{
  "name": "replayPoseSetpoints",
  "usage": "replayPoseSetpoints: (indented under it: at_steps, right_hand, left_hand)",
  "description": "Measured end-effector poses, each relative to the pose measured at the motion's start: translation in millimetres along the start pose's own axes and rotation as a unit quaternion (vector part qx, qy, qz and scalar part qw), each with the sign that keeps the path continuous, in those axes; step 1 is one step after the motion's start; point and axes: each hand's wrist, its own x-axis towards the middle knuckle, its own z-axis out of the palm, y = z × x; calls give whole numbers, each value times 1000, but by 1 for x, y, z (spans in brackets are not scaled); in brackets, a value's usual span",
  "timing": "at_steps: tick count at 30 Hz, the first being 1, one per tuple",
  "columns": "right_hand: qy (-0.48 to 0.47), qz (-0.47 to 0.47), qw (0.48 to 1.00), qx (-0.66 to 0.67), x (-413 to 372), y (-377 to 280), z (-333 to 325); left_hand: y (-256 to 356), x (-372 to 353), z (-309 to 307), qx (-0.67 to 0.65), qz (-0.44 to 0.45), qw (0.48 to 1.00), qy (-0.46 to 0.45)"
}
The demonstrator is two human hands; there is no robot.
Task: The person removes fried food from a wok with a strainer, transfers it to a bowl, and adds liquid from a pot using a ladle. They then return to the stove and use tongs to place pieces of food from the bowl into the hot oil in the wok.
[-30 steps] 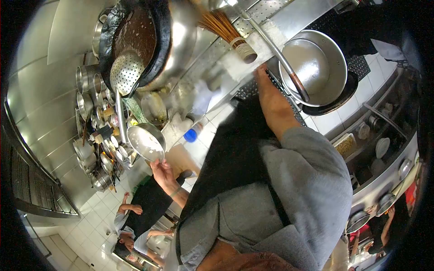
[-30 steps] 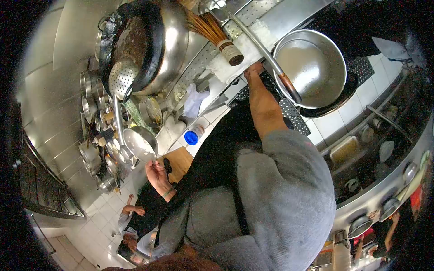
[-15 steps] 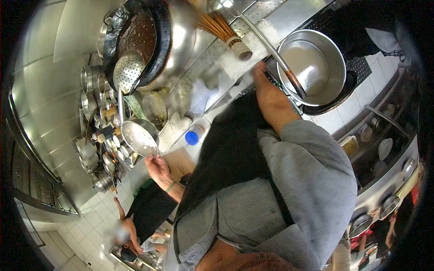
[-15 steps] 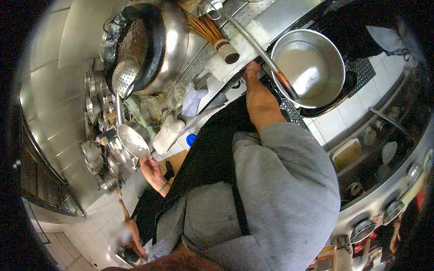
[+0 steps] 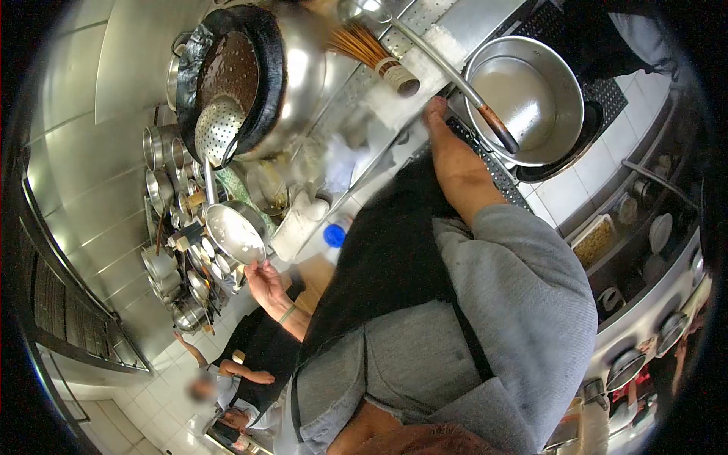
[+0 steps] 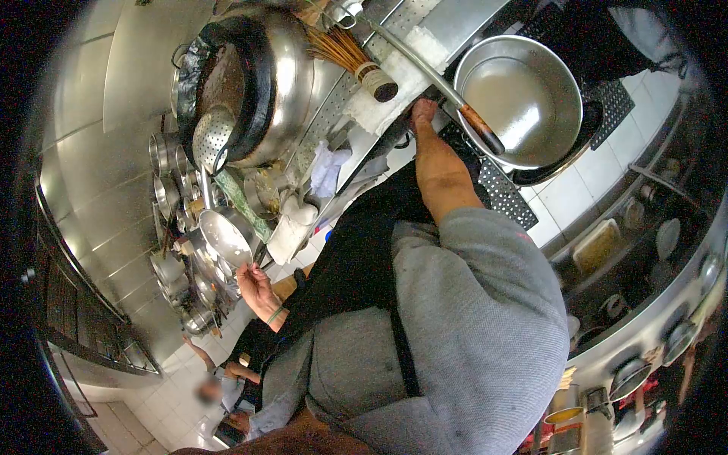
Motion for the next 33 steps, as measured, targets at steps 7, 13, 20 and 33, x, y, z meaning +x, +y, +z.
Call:
replayPoseSetpoints:
  at_steps: [7, 13, 20, 33]
  right_hand:
    - [69, 10, 998, -1, 29, 5, 51]
    - [74, 71, 986, 130, 34, 9, 55]
    - [140, 232, 580, 769, -2, -7, 14]
    - [-34, 194, 610, 767, -30, -6, -64]
  left_hand:
    - [1, -8, 17, -22, -26, 999, 21]
    - [0, -7, 21, -22, -26, 999, -1]
    - [-14, -1, 14, -41, 10, 999, 21]
    - [-43, -29, 21, -65, 22, 996, 50]
